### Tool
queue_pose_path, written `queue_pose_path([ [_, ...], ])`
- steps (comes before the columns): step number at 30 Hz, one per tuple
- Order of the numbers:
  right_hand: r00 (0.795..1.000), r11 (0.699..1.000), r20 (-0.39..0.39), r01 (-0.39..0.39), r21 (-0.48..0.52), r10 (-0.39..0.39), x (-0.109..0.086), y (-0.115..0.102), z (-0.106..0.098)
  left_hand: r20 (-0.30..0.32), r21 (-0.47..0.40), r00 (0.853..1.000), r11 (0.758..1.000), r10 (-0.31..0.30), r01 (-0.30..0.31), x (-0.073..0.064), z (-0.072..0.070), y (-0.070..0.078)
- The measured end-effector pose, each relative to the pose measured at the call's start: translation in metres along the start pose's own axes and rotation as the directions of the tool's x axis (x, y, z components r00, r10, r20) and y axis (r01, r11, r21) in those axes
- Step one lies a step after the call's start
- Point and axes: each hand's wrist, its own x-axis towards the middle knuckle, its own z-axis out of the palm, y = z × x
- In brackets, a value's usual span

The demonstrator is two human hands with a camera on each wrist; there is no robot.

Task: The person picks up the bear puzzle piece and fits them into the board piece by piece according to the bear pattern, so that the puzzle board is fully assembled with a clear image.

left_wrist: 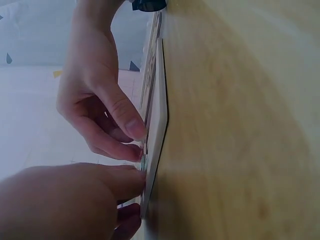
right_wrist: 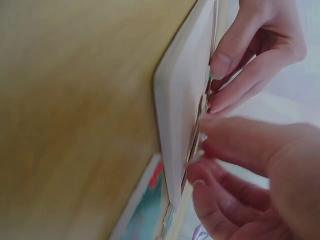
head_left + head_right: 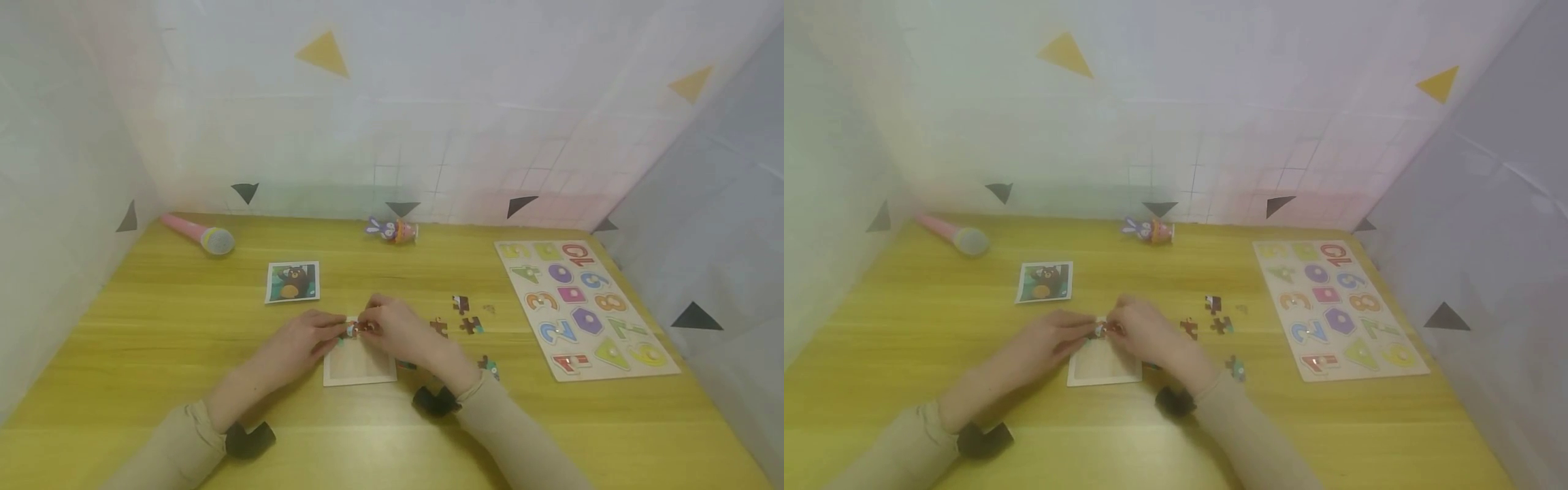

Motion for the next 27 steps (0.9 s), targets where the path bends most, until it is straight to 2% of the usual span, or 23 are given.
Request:
queue_pose_path([
  [6, 0.999, 0.999, 0.032, -0.023, 0.028, 0.022, -0.0007, -0.0014, 0.0000, 0.048, 0.035, 0.999, 0.999, 0.004, -0.006, 0.0002, -0.0008, 0.0014],
  [13, 0.998, 0.999, 0.034, -0.044, 0.022, 0.044, 0.0002, -0.0029, 0.0026, 0.056, 0.072, 0.998, 0.997, 0.030, -0.034, -0.0004, -0.0020, 0.0023],
  [19, 0.999, 0.999, 0.021, -0.050, 0.001, 0.050, -0.0002, -0.0060, 0.0029, 0.072, 0.101, 0.997, 0.994, 0.029, -0.036, -0.0009, -0.0006, 0.0018],
  [27, 0.998, 0.998, 0.004, -0.057, -0.007, 0.057, -0.0009, -0.0061, 0.0025, 0.094, 0.092, 0.996, 0.996, 0.011, -0.019, 0.0005, -0.0012, 0.0037],
])
